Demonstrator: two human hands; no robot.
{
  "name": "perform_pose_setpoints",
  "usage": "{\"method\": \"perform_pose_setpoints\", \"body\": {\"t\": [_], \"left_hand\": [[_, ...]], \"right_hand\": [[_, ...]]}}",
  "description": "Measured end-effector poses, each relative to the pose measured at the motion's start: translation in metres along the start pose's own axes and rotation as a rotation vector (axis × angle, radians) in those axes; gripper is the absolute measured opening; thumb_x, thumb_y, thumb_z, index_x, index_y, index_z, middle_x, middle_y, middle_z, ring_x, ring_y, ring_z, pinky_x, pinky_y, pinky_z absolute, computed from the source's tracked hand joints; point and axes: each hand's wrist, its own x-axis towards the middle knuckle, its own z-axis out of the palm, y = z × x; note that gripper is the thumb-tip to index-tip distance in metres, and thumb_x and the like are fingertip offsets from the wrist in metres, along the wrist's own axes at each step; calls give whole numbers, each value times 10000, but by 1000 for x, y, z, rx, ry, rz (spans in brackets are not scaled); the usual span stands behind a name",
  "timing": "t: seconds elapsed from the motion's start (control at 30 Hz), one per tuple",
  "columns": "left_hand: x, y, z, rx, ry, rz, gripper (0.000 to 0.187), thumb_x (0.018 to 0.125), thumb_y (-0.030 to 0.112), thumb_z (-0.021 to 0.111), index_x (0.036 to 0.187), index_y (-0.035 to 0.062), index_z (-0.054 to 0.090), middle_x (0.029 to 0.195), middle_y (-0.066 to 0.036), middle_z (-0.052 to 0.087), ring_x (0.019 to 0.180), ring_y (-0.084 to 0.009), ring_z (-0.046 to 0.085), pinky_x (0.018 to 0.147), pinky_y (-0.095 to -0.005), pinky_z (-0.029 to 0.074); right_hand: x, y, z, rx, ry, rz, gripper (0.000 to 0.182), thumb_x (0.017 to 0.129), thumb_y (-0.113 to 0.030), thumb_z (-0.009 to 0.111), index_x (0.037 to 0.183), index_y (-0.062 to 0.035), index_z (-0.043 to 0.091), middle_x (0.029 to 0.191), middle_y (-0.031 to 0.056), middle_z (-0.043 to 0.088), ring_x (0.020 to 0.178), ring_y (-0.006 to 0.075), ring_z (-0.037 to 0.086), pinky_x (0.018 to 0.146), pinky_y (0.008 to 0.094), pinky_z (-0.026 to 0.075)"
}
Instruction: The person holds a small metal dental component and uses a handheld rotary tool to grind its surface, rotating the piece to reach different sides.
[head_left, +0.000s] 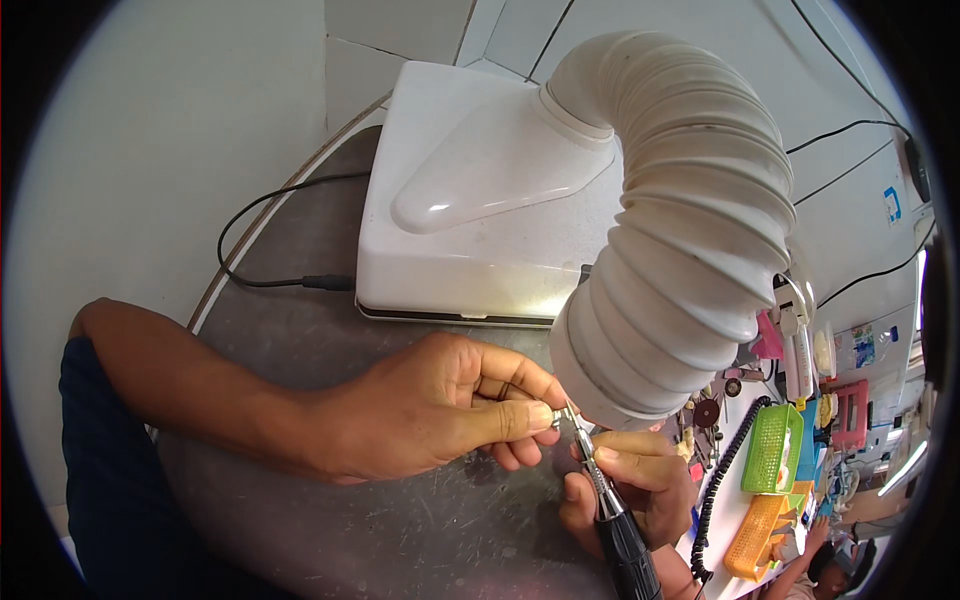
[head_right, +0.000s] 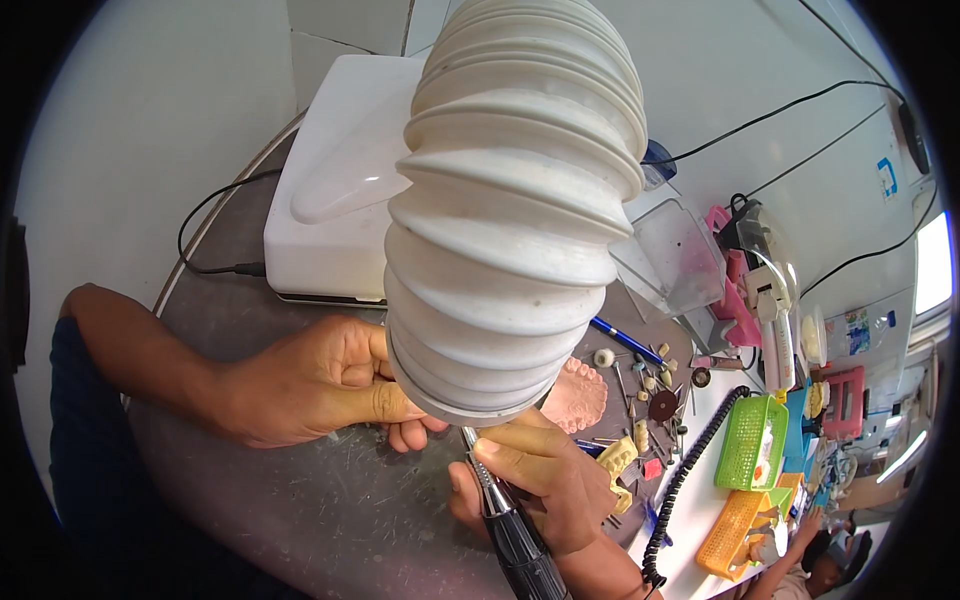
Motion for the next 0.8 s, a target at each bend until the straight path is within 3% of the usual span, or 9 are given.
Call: {"method": "perform_pose_setpoints", "body": {"t": [0.07, 0.13, 0.57, 0.8], "left_hand": [[0, -1, -1, 1, 1, -1, 220, 897, 70, 590, 1084, -44, 565, 993, -119, 641, 829, -140, 623, 776, -277, 519], [0, -2, -3, 58, -48, 41, 327, 941, 198, 547, 1158, -47, 535, 977, -85, 639, 837, -101, 612, 768, -227, 510], [1, -3, -3, 53, -47, 43, 344, 946, 200, 538, 1170, -61, 520, 992, -105, 638, 840, -111, 614, 774, -236, 514], [1, -2, -2, 46, -40, 45, 343, 939, 193, 549, 1162, -66, 518, 971, -99, 640, 828, -114, 617, 768, -237, 516]], "right_hand": [[0, 0, 0, 6, 8, 1, 346, 775, -80, 718, 1021, -13, 484, 881, 153, 587, 727, 184, 589, 659, 274, 470], [0, 0, 0, 10, -2, 5, 338, 773, -74, 718, 1014, -12, 489, 875, 153, 590, 724, 184, 589, 655, 273, 469], [2, -2, -2, -10, -17, 23, 341, 740, -61, 745, 995, -27, 522, 850, 147, 622, 691, 181, 600, 614, 270, 474], [0, 1, -1, -29, -22, 1, 367, 774, -102, 725, 1025, -16, 472, 867, 156, 604, 684, 171, 594, 599, 265, 471]]}}
